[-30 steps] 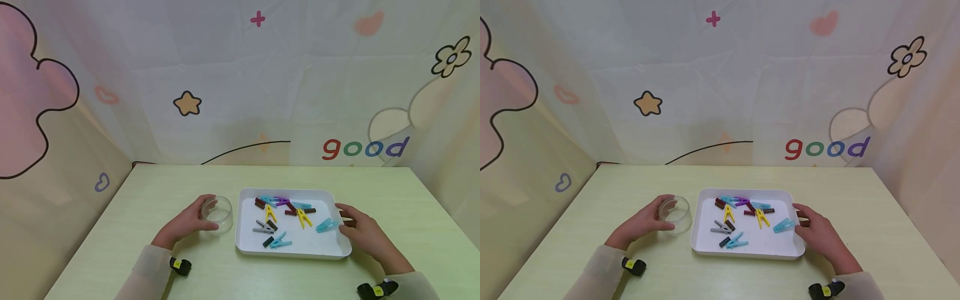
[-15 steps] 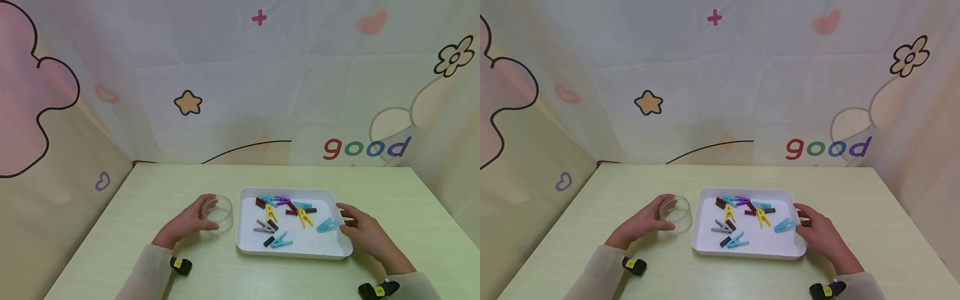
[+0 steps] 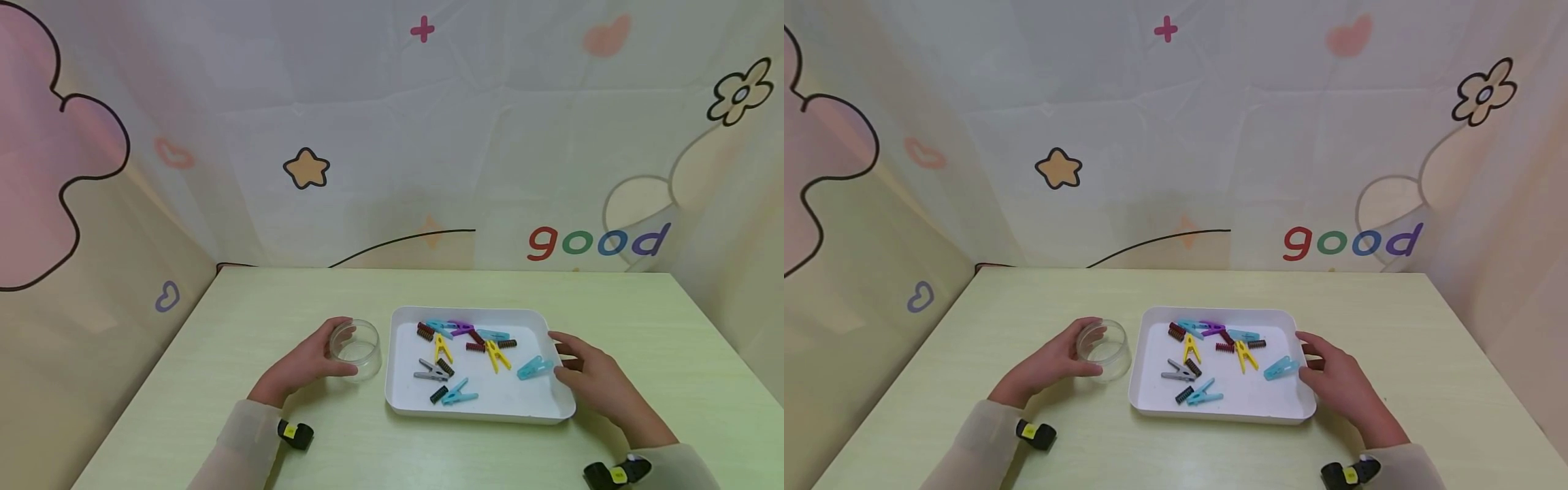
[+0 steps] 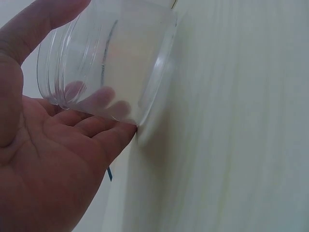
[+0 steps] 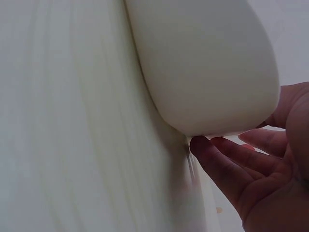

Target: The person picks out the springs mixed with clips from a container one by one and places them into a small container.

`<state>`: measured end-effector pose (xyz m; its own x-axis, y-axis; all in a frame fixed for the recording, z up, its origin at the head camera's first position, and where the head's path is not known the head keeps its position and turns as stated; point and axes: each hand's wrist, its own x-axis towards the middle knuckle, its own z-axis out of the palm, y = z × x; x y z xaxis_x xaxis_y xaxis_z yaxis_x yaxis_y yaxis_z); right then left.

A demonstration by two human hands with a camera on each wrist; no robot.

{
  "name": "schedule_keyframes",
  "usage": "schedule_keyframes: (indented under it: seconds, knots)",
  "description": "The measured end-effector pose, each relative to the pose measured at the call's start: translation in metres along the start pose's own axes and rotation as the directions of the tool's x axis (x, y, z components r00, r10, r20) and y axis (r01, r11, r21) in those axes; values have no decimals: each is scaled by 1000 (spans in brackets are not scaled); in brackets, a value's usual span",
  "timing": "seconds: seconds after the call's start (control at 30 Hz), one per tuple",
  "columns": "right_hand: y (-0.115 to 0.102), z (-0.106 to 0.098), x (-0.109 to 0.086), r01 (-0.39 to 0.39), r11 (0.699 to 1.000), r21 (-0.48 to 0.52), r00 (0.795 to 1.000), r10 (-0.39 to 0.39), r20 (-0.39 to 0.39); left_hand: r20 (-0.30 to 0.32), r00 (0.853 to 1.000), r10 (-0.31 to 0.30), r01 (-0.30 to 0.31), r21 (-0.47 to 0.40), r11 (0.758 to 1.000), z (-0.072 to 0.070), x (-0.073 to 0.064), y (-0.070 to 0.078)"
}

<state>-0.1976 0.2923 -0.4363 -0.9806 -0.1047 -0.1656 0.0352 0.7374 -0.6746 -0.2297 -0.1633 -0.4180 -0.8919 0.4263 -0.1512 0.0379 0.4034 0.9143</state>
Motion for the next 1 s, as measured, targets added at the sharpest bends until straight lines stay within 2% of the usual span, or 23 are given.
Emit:
schedule_keyframes:
  seconds: [0.4,0.67,0.9,1.0]
  knots:
    - [-2,1,1,-16,1000,-17,1000,16,5,-14,1000,-10,10,-5,1000,1,-1,1]
    - [-2,1,0,-32,999,-17,999,32,11,-22,999,-30,31,22,999,2,0,0]
    - [-1,1,1,-19,999,-25,1000,19,5,-44,999,-20,22,42,999,1,14,-26]
    - [-1,1,1,-6,1000,-28,1000,6,-1,-44,999,-12,14,53,998,1,15,-28]
